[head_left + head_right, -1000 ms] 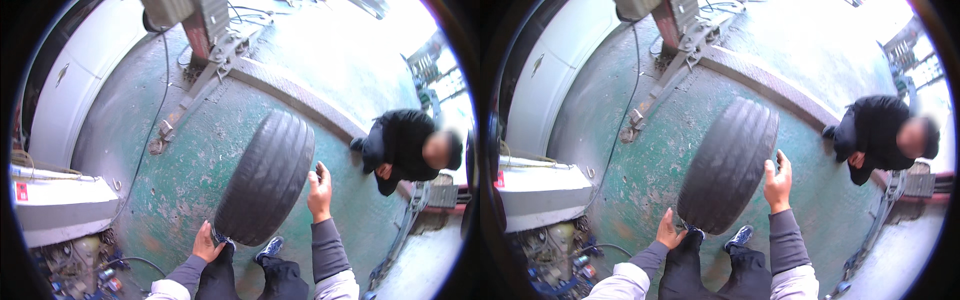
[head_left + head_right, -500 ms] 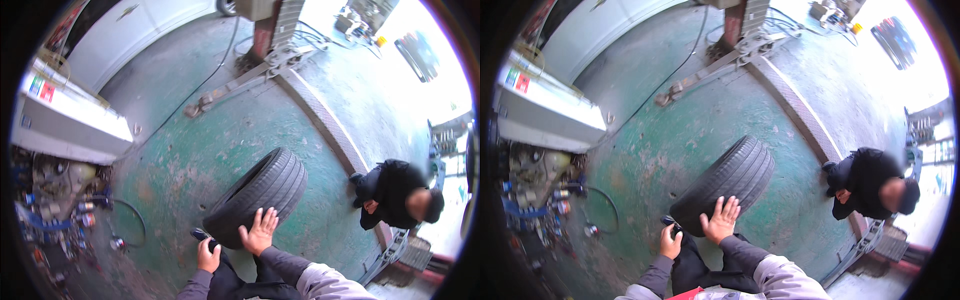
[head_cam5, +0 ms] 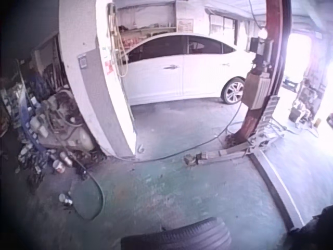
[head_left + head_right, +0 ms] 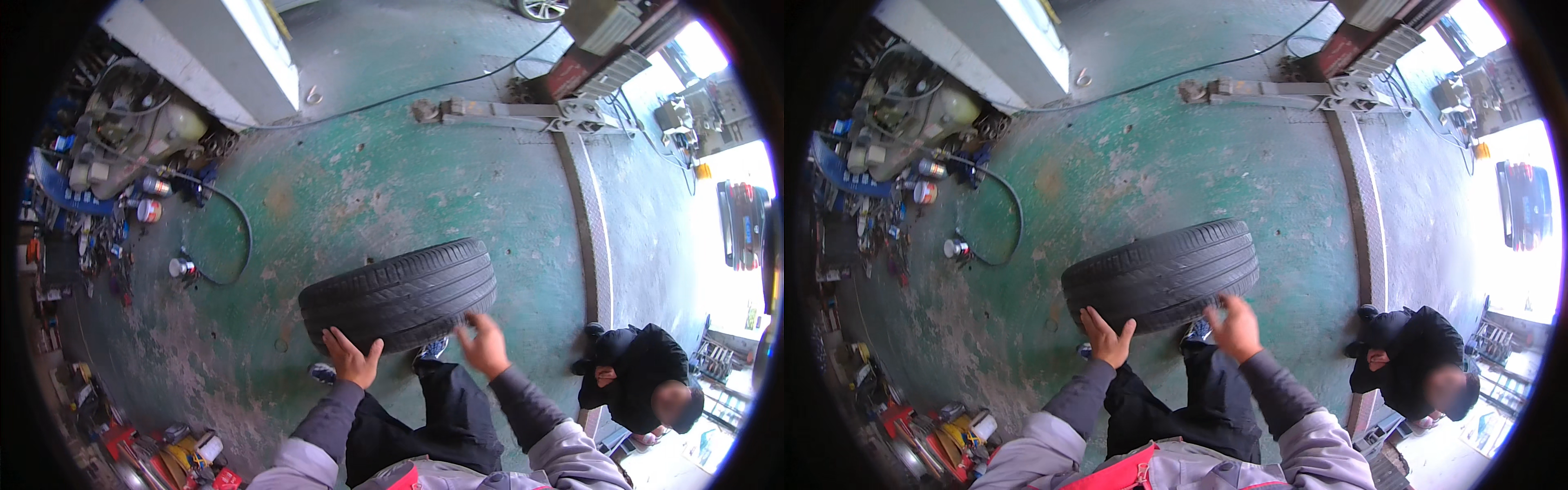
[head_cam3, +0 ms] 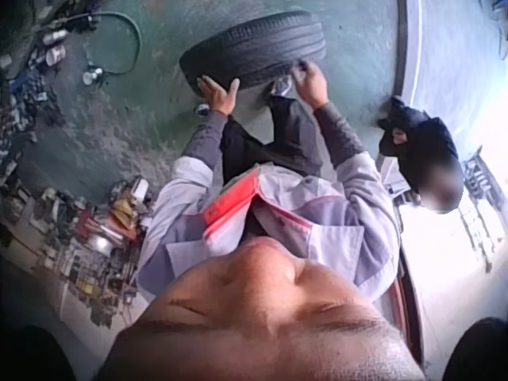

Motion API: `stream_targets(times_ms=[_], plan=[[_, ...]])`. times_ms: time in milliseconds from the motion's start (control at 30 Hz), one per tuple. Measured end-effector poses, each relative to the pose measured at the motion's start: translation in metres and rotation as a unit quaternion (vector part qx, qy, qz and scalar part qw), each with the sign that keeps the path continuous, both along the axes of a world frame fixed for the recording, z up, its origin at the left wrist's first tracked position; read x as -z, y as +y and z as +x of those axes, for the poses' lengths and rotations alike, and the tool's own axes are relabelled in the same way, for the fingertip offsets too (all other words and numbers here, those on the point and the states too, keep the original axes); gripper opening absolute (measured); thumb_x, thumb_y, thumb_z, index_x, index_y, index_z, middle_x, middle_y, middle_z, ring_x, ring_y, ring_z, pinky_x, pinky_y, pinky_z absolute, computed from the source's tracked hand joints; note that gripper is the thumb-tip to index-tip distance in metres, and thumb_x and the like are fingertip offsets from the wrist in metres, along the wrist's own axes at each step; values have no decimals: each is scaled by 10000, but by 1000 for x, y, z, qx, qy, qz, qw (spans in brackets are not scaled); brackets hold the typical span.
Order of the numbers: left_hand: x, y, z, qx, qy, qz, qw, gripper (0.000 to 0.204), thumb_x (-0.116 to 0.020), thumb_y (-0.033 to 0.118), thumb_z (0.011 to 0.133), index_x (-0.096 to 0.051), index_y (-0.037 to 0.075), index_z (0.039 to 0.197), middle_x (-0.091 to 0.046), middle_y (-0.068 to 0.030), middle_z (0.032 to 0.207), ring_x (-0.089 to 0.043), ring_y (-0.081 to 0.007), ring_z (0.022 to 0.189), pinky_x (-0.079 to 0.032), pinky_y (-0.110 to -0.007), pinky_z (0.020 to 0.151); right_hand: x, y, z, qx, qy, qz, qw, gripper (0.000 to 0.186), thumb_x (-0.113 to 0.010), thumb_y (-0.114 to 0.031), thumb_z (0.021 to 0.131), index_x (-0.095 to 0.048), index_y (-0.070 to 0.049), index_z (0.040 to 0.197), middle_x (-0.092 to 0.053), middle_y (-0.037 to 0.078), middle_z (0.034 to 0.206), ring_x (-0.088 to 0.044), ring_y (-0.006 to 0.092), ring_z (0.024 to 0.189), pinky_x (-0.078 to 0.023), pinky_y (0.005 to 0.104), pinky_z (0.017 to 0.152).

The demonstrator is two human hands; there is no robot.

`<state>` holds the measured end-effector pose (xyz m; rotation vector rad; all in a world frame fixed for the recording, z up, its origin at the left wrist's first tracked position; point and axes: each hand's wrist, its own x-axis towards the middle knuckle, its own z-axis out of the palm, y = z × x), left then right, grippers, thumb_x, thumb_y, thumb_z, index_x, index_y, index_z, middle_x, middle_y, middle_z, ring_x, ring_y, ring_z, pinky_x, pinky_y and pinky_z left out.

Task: The person carries a tire to a tire changer, applies lubricant to the bead with a brush, mounts the tire onto a wheel using the machine, and inflates it with an air hose. The tire is secured on the wheel and inflated to the target pressure.

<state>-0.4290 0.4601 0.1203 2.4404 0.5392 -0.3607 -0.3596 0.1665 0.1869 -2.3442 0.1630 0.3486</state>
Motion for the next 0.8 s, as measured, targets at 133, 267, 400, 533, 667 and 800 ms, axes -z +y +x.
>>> stream_targets(times_ms=[133,267,400,533,667,800], plan=[[23,119,-34,3,61,-8,998,1210,-664,692,872,-165,-185,1540,-194,-416,1599,-210,-493,1519,-203,-473,1255,41,24,10,41,-8,-71,997,832,-730,-432,901,-416,92,1465,-485,325,1451,-465,451,1370,-382,459,1148],[19,210,-70,21,84,7,996,1030,-686,597,892,-314,-148,1497,-389,-361,1523,-362,-486,1435,-294,-501,1206,70,112,-20,1,35,-126,991,1026,-686,-571,893,-304,148,1517,-301,397,1571,-290,502,1491,-264,490,1229],[-6,250,-107,-35,49,23,998,796,-698,461,908,-426,-65,1441,-445,-332,1490,-452,-483,1365,-371,-531,1141,63,232,-81,18,15,-154,988,1154,-623,-633,907,-102,163,1559,-77,400,1635,-43,543,1540,-69,587,1247],[-44,251,-136,47,-71,-17,996,799,-739,359,856,-419,-74,1446,-429,-352,1491,-439,-505,1364,-362,-552,1141,25,337,-114,-64,92,-128,985,1216,-584,-719,899,-72,161,1564,49,459,1604,91,597,1512,9,626,1229],[-78,251,-158,26,-62,-11,998,851,-765,355,826,-401,-70,1467,-356,-377,1522,-436,-535,1341,-363,-550,1141,-23,393,-121,-202,238,82,947,981,-555,-643,973,-265,71,1579,21,447,1618,50,572,1532,-68,579,1251],[-83,271,-184,-123,-1,10,992,850,-746,408,855,-399,-44,1485,-360,-347,1534,-411,-503,1381,-348,-545,1155,-30,418,-98,-215,94,156,959,743,-695,-397,951,-448,74,1470,-527,295,1460,-481,433,1386,-373,452,1168]])
